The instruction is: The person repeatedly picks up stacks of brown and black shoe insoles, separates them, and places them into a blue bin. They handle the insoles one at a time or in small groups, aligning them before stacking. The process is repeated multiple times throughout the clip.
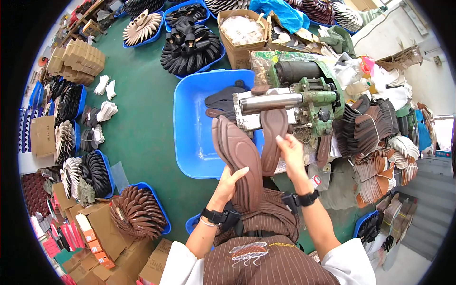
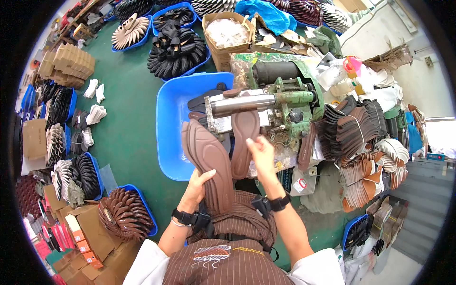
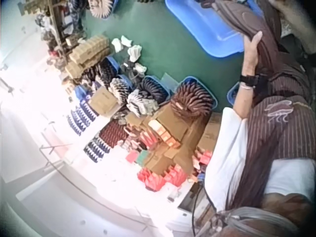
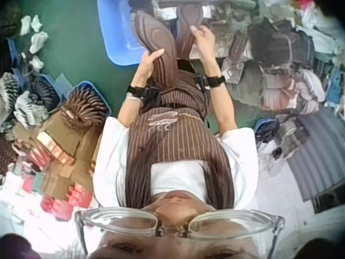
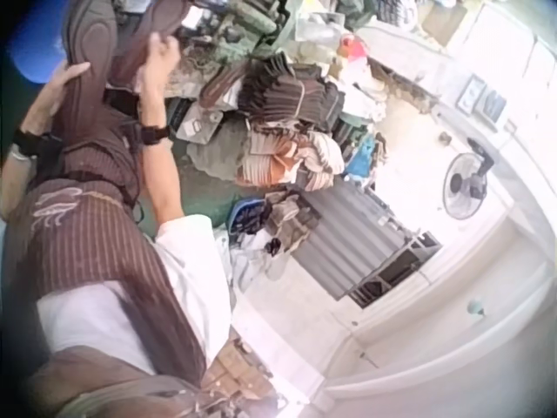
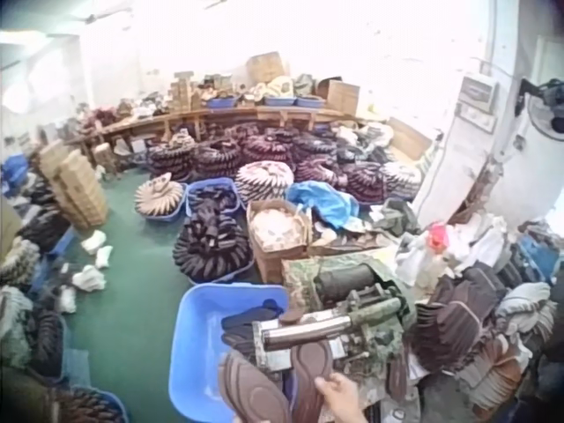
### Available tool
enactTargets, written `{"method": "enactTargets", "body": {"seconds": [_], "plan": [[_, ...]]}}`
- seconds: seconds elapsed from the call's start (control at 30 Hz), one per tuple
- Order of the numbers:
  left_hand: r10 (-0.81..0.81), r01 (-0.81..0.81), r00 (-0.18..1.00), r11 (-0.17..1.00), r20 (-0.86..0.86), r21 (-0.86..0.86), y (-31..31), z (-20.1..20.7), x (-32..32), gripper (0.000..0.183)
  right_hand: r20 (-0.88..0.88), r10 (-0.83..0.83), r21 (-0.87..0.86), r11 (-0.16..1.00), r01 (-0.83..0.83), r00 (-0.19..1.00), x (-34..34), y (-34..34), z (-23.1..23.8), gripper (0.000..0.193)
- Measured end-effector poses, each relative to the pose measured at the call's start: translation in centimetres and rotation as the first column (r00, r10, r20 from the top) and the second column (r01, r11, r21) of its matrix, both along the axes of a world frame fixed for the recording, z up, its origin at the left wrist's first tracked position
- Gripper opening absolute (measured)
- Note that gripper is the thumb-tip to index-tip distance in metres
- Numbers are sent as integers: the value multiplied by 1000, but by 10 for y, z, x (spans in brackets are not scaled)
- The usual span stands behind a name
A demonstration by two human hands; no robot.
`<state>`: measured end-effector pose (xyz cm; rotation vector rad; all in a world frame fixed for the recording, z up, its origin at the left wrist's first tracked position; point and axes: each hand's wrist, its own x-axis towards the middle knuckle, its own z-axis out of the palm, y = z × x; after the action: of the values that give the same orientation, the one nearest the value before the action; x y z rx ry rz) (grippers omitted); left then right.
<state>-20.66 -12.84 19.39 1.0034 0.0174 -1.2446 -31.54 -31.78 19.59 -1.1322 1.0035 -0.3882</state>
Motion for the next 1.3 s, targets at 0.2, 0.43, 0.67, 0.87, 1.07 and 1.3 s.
{"method": "enactTargets", "body": {"seconds": [0.2, 0.43, 0.67, 0.87, 1.07, 1.3], "plan": [[-43, 51, 987, 998, 156, -46, -8, 21, 5, 50, -106, -8, 169, 985, 26, 994, -20, 49, 15, 21], [13, -16, 999, 998, -50, -54, -2, 6, 1, 45, 51, 0, 69, 998, -4, 999, 6, 11, 4, 21], [5, -16, 995, 993, -98, -119, -6, 15, 3, 43, -36, -69, 105, 992, 73, 997, -31, 17, -8, 24], [31, -29, 995, 999, 91, -22, -9, 7, -7, 40, 135, 30, 6, 999, -31, 990, 11, 17, 6, 26], [44, -48, 998, 991, -39, -121, -8, 8, -3, 41, -134, -49, 50, 997, 56, 990, -23, 34, 7, 16], [108, -110, 994, 991, -36, -73, -9, -8, -10, 41, -41, 27, -164, 986, -34, 999, 0, -6, -23, 18]]}}
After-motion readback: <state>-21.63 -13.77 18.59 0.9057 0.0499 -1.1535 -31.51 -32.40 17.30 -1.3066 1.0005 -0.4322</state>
